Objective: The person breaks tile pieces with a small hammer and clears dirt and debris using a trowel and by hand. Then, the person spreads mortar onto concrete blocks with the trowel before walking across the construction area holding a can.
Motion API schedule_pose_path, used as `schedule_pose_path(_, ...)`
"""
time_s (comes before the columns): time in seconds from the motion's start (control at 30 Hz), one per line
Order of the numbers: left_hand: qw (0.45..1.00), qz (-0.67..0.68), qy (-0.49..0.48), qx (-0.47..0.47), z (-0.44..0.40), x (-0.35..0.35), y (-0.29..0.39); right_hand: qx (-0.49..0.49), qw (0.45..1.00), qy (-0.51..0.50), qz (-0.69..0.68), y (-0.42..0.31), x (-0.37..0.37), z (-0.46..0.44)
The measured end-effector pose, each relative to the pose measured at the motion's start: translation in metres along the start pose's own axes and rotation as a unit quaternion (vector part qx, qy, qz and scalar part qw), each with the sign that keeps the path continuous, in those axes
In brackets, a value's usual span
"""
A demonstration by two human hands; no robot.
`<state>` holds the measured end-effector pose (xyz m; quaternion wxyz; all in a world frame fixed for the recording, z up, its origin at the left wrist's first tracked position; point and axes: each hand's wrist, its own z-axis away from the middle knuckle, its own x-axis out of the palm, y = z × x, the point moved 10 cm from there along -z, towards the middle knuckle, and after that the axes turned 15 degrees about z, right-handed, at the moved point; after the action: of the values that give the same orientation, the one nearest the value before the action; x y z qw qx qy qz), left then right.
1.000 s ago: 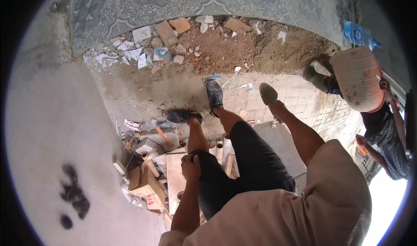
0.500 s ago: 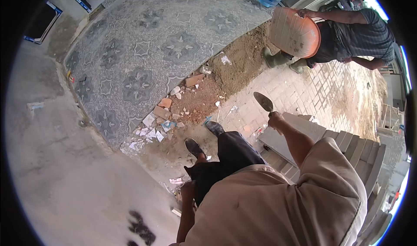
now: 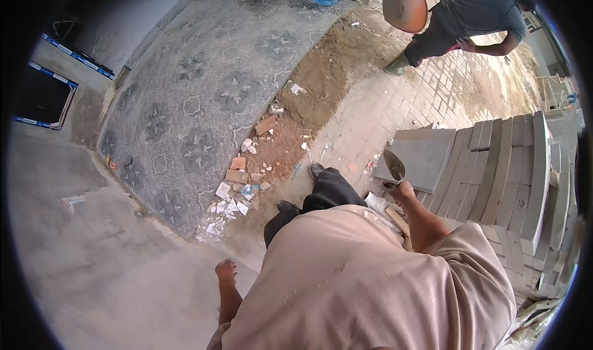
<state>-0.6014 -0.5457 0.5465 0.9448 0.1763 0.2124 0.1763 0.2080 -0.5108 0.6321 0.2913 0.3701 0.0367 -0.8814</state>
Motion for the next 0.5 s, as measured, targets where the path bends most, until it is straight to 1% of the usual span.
schedule_pose_path(0.03,1.0,-0.004,-0.009,-0.003,0.002,0.005,0.002,0.013,1.0,0.021,0.004,0.009,0.0,0.007)
schedule_pose_path(0.07,1.0,-0.003,-0.013,0.002,0.003,0.013,0.008,0.047,0.996,0.029,-0.069,0.02,0.003,0.017)
schedule_pose_path(0.1,0.999,0.004,-0.03,0.008,0.005,0.025,0.015,0.079,0.991,0.05,-0.099,0.031,0.008,0.012)
schedule_pose_path(0.17,0.999,0.011,-0.05,0.019,-0.008,0.042,0.021,0.099,0.99,0.021,-0.098,0.044,0.023,-0.002)
schedule_pose_path(0.2,0.994,-0.002,-0.104,0.046,-0.037,0.054,0.017,0.099,0.989,0.023,-0.104,0.047,0.024,-0.007)
schedule_pose_path(0.23,0.985,-0.015,-0.157,0.071,-0.048,0.068,0.017,0.1,0.987,0.012,-0.122,0.05,0.028,-0.012)
schedule_pose_path(0.27,0.985,-0.016,-0.158,0.073,-0.034,0.081,0.027,0.099,0.985,0.001,-0.139,0.052,0.029,-0.017)
schedule_pose_path(0.3,0.988,-0.004,-0.115,0.105,-0.014,0.089,0.048,0.098,0.986,0.001,-0.138,0.049,0.02,-0.011)
schedule_pose_path(0.33,0.988,0.008,-0.071,0.134,0.009,0.098,0.068,0.062,0.986,0.027,-0.149,0.038,-0.001,0.006)
schedule_pose_path(0.37,0.987,0.011,-0.068,0.147,0.013,0.108,0.077,0.025,0.986,0.052,-0.158,0.032,-0.018,0.012)
schedule_pose_path(0.4,0.985,0.014,-0.065,0.158,0.02,0.116,0.085,0.039,0.99,0.01,-0.135,0.047,-0.004,-0.02)
schedule_pose_path(0.43,0.986,0.017,-0.06,0.152,0.025,0.126,0.086,0.037,0.991,0.008,-0.127,0.052,-0.007,-0.034)
schedule_pose_path(0.5,0.982,0.036,-0.048,0.179,0.04,0.139,0.094,0.012,0.993,0.041,-0.11,0.056,-0.023,-0.058)
